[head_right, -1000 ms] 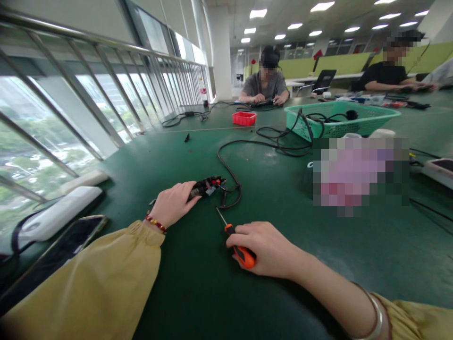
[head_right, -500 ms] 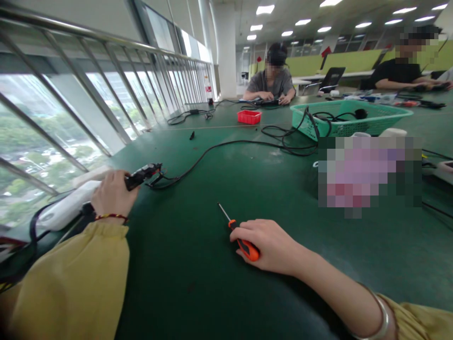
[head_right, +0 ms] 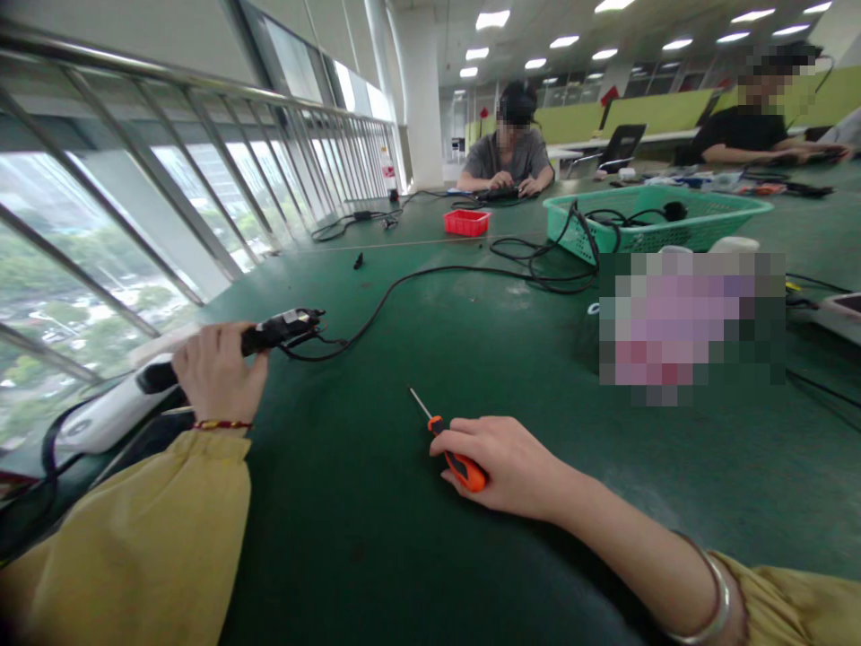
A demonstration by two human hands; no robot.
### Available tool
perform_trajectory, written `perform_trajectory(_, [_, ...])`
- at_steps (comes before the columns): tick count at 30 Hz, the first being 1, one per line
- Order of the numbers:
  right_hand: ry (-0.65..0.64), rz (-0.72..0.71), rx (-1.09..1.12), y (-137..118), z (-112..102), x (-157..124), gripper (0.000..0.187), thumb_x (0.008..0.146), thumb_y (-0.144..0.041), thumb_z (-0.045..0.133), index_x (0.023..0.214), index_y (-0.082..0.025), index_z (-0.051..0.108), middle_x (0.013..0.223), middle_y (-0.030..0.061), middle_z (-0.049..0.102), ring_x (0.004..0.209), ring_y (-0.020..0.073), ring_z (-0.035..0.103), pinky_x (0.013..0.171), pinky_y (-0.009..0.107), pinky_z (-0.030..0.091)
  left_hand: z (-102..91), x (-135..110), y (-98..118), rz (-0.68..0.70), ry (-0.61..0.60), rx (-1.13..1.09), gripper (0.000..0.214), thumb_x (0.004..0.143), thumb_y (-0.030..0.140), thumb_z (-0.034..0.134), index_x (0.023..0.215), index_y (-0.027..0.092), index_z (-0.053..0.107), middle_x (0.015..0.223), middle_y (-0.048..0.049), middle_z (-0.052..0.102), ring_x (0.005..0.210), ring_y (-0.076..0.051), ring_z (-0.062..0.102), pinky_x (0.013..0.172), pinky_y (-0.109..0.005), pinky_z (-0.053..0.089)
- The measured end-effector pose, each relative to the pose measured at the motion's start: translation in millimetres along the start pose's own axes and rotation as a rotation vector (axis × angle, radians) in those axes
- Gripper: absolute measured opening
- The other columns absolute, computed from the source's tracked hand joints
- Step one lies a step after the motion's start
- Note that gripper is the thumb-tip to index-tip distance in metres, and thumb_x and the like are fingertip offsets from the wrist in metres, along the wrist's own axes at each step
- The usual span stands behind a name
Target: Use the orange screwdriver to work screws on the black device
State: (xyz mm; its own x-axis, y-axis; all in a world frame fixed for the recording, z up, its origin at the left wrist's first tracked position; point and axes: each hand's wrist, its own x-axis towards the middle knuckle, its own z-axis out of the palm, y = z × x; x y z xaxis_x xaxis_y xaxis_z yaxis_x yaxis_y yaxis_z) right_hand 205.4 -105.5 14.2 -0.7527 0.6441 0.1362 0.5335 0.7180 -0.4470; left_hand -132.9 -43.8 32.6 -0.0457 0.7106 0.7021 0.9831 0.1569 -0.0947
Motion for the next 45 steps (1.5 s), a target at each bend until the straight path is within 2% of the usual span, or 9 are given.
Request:
perform_trajectory(7, [0.316,0.209,0.099,17.9,4.9,3.7,0.02,0.08,-0.024,0.049,0.099,-0.023,0.054,0.097,0.0035,0.061,0.083,0.0159,0.059,0.074,0.029,0.044,8.1,-5.6,84.4,0.492,-0.095,-0.204,0.033,0.087,0.022,0.039,0.118,0.016,0.048,0.108,-0.013,0.052,0.097,-0.024,0.049,0.086,-0.037,0.039])
perform_trajectory(11, [0.375,0.307,0.106,22.0,5.8,4.7,0.019,0.076,-0.024,0.054,0.095,-0.022,0.055,0.093,0.004,0.061,0.079,0.0164,0.058,0.073,0.03,0.045,23.3,3.7,128.3,0.559,-0.163,-0.298,0.037,0.085,0.023,0.044,0.121,0.014,0.046,0.109,-0.012,0.055,0.099,-0.023,0.051,0.092,-0.037,0.036])
perform_trajectory(14, [0.349,0.314,0.084,21.9,4.9,4.9,0.021,0.075,-0.025,0.055,0.096,-0.021,0.056,0.093,0.0039,0.061,0.077,0.016,0.058,0.072,0.029,0.045,34.9,8.2,139.0,0.522,-0.208,-0.402,0.035,0.085,0.025,0.045,0.119,0.014,0.047,0.113,-0.0091,0.057,0.106,-0.02,0.049,0.1,-0.037,0.03])
perform_trajectory(21, [0.286,0.31,0.054,21.9,4.5,4.3,0.022,0.076,-0.026,0.055,0.098,-0.023,0.055,0.094,0.0033,0.059,0.077,0.0159,0.057,0.07,0.029,0.044,33.7,0.8,113.0,0.297,-0.181,-0.337,0.037,0.088,0.023,0.034,0.122,0.016,0.046,0.131,-0.0098,0.045,0.118,-0.021,0.042,0.102,-0.039,0.029])
perform_trajectory(27, [0.256,0.323,0.049,21.4,4.2,3.5,0.023,0.076,-0.026,0.055,0.099,-0.023,0.054,0.094,0.0025,0.058,0.078,0.0152,0.056,0.07,0.028,0.044,21.4,3.3,43.2,0.013,-0.221,0.074,0.037,0.081,0.013,0.038,0.115,0.014,0.052,0.124,-0.0152,0.046,0.106,-0.03,0.047,0.085,-0.044,0.038])
perform_trajectory(29, [0.245,0.319,0.032,21.5,4.1,3.2,0.024,0.075,-0.025,0.055,0.099,-0.023,0.054,0.094,0.0022,0.058,0.077,0.0149,0.056,0.069,0.028,0.044,16.8,2.8,18.7,-0.109,-0.3,0.203,0.034,0.081,0.014,0.037,0.11,0.01,0.054,0.116,-0.0185,0.05,0.102,-0.032,0.049,0.079,-0.045,0.04])
perform_trajectory(32, [0.223,0.301,0.005,21.5,3.9,2.4,0.024,0.074,-0.024,0.055,0.099,-0.023,0.055,0.095,0.0018,0.058,0.077,0.0148,0.057,0.068,0.027,0.044,12.3,-0.1,-1.8,-0.23,-0.536,0.268,0.029,0.081,0.017,0.038,0.098,0.004,0.058,0.105,-0.0208,0.053,0.098,-0.035,0.05,0.074,-0.045,0.042])
perform_trajectory(37, [0.194,0.282,-0.024,20.2,3.5,1.9,0.025,0.075,-0.024,0.054,0.1,-0.024,0.055,0.097,0.0021,0.058,0.08,0.0157,0.058,0.072,0.029,0.045,11.6,-2.2,7.3,-0.175,-0.608,0.221,0.032,0.081,0.006,0.031,0.091,0.008,0.061,0.104,-0.0184,0.052,0.102,-0.032,0.049,0.063,-0.035,0.047])
perform_trajectory(45, [0.251,0.255,-0.022,18.7,5.3,3.1,0.021,0.074,-0.024,0.055,0.095,-0.023,0.055,0.092,0.0021,0.059,0.075,0.0144,0.058,0.069,0.027,0.044,22.0,1.2,13.6,0.014,-0.505,0.135,0.036,0.083,0.008,0.032,0.103,0.018,0.06,0.102,-0.011,0.054,0.096,-0.026,0.051,0.06,-0.032,0.048])
